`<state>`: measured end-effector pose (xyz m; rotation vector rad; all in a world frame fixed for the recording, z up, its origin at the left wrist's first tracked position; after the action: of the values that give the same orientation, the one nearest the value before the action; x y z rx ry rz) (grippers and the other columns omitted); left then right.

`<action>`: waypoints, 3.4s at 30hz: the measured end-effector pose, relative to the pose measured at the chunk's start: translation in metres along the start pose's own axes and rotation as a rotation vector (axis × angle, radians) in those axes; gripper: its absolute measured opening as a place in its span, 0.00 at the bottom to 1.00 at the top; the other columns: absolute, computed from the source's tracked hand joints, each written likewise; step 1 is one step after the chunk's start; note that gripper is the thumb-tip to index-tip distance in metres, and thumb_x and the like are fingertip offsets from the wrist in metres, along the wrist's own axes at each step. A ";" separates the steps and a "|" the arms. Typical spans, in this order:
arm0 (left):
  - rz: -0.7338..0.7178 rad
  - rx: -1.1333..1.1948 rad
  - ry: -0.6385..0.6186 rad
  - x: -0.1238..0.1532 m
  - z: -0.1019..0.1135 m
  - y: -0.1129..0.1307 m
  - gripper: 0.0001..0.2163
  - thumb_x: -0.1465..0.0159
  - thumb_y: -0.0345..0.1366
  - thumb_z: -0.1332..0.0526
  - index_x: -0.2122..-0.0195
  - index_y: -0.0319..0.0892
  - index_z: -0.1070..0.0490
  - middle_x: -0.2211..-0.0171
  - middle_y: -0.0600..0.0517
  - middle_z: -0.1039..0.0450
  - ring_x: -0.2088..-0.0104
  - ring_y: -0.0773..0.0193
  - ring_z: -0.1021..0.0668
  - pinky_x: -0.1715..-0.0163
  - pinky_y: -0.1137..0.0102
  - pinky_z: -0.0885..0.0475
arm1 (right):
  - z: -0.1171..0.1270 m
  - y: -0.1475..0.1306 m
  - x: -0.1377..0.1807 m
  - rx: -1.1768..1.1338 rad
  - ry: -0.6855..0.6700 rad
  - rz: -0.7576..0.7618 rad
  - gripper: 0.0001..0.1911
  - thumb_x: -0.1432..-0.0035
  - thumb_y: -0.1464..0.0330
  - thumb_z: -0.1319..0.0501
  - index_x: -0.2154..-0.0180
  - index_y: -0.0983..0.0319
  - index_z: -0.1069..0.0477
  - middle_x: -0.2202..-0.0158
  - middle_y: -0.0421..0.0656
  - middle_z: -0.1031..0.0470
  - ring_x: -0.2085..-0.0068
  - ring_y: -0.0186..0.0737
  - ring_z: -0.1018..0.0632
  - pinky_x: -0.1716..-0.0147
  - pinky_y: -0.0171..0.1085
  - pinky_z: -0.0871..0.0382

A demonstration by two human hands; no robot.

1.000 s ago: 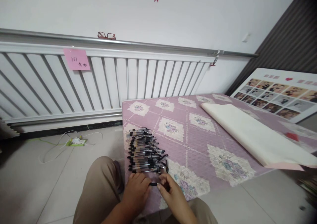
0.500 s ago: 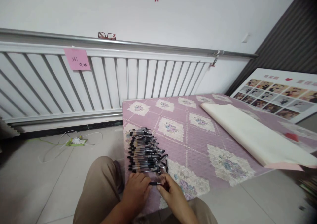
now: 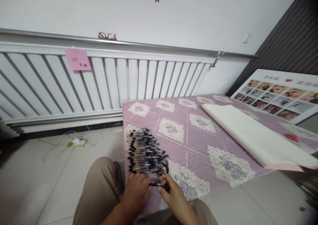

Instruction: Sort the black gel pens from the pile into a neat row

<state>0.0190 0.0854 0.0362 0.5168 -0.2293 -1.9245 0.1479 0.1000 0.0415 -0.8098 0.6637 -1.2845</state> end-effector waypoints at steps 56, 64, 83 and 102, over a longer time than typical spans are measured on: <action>0.057 -0.136 -0.050 -0.007 -0.001 0.003 0.05 0.38 0.37 0.40 0.60 0.50 0.30 0.62 0.55 0.30 0.59 0.59 0.31 0.56 0.62 0.41 | 0.010 0.017 -0.004 0.087 0.177 0.071 0.07 0.53 0.72 0.47 0.71 0.60 0.32 0.72 0.42 0.27 0.69 0.40 0.26 0.67 0.35 0.33; -0.068 -0.120 -0.114 -0.019 -0.014 0.029 0.05 0.34 0.39 0.45 0.62 0.47 0.31 0.63 0.55 0.31 0.61 0.60 0.31 0.59 0.62 0.41 | 0.003 0.014 -0.002 0.054 0.111 0.074 0.08 0.53 0.73 0.46 0.71 0.59 0.30 0.71 0.41 0.26 0.68 0.39 0.26 0.67 0.33 0.34; -0.062 -0.055 -0.036 -0.016 -0.007 0.030 0.06 0.38 0.36 0.41 0.60 0.48 0.30 0.61 0.53 0.32 0.59 0.60 0.32 0.57 0.64 0.39 | 0.031 0.033 0.006 -0.089 0.380 0.026 0.07 0.49 0.66 0.44 0.71 0.61 0.29 0.73 0.42 0.27 0.69 0.41 0.26 0.67 0.36 0.32; -0.091 -0.068 0.252 0.006 -0.001 0.006 0.09 0.40 0.29 0.45 0.62 0.49 0.29 0.65 0.53 0.29 0.63 0.60 0.29 0.60 0.65 0.37 | 0.030 0.063 0.012 -0.682 0.435 -0.226 0.17 0.52 0.53 0.39 0.69 0.59 0.35 0.83 0.31 0.39 0.83 0.30 0.38 0.83 0.29 0.46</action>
<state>0.0225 0.0772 0.0363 0.7275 0.0231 -1.9252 0.2097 0.0985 0.0064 -1.1893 1.4396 -1.4708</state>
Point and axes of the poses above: each hand's wrist, its own x-axis away from the middle knuckle, its own z-axis out of the back of the hand, y = z × x, the point moved 10 cm from there along -x, towards the middle knuckle
